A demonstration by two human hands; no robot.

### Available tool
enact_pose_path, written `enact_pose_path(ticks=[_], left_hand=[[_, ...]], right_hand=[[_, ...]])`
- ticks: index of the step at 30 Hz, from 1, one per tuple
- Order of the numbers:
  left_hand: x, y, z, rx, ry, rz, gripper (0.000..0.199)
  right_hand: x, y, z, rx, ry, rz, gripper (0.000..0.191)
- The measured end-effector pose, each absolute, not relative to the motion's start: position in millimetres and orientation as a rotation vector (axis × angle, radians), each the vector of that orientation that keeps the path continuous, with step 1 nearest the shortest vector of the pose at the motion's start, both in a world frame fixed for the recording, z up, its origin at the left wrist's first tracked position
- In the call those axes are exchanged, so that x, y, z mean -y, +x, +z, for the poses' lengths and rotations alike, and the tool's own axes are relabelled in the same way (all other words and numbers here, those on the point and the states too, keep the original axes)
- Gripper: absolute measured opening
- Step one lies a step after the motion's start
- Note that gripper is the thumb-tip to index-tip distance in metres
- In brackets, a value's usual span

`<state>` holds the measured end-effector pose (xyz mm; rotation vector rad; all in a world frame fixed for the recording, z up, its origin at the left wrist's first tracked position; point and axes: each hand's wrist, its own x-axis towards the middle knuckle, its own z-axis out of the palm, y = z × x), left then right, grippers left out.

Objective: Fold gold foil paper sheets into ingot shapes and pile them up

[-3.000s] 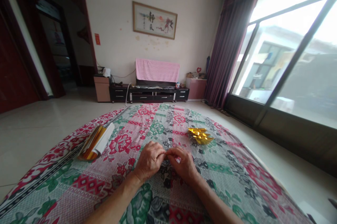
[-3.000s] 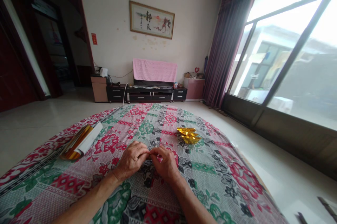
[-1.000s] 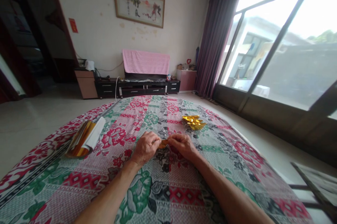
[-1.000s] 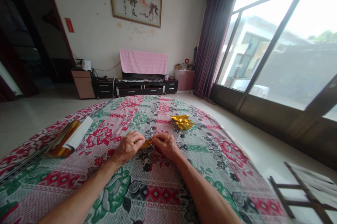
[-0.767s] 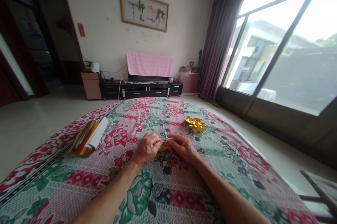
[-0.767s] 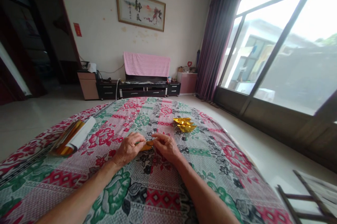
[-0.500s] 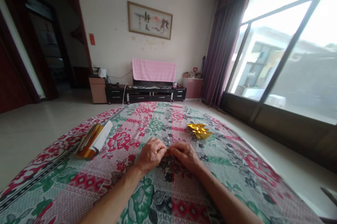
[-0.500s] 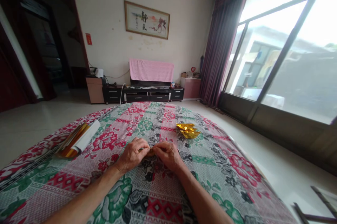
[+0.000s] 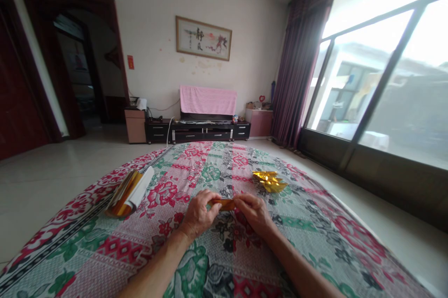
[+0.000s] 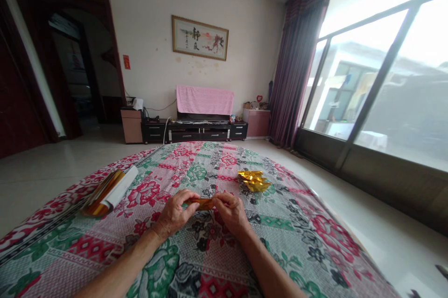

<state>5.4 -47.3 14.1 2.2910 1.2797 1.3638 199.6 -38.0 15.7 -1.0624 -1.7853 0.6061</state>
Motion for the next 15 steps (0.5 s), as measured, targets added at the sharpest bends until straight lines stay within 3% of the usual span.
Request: enact_pose_path(ticks=[15], left_hand=[[43.5, 1.1, 11.9, -1.304, 1.913, 1.359, 0.015]], right_hand=[[42.8, 197.4, 23.7, 1.705, -1.053, 0.612, 0.024]])
